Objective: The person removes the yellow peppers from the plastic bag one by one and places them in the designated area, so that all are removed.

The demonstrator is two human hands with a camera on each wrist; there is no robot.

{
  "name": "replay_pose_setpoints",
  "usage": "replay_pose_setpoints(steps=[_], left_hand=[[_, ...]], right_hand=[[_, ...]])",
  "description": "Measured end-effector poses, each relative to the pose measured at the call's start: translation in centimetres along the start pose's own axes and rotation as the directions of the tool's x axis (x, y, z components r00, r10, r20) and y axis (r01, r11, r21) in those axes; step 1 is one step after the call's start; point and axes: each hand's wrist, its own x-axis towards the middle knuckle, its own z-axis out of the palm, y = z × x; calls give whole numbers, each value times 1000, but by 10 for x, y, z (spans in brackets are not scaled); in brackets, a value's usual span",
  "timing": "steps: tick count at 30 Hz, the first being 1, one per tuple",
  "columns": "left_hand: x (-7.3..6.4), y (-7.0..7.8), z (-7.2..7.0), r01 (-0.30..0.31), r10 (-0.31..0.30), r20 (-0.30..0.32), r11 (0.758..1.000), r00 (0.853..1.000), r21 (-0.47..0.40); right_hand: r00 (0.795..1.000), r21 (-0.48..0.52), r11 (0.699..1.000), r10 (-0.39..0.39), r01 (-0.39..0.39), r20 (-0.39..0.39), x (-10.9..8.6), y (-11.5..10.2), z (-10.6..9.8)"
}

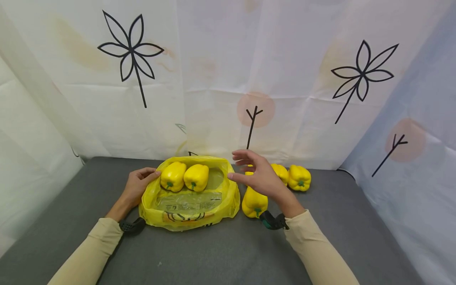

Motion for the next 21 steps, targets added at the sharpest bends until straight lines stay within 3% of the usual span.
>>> replay_pose_setpoints(steps=[21], left_hand=[[2,-1,0,4,-4,-4,1000,1000,-4]], right_hand=[[995,58,996,64,-68,76,46,-3,13]])
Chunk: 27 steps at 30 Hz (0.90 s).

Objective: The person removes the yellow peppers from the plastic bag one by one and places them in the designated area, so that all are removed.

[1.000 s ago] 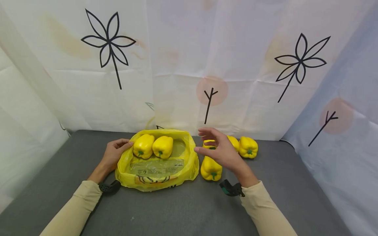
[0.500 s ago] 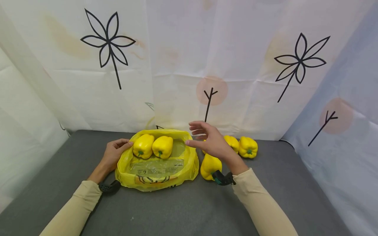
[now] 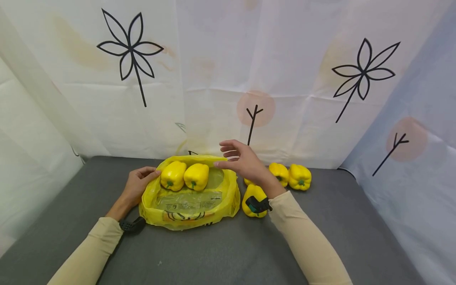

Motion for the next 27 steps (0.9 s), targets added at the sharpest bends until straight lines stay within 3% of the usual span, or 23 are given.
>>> replay_pose_setpoints(steps=[17,27], left_hand=[[0,2,1,-5,5,-8,1000,1000,2],[0,0,1,-7,7,-7,1000,1000,1]], right_hand=[[998,63,996,62,-61,-11,29,11,22],[993,81,990,118,-117,-8,34,19,41]])
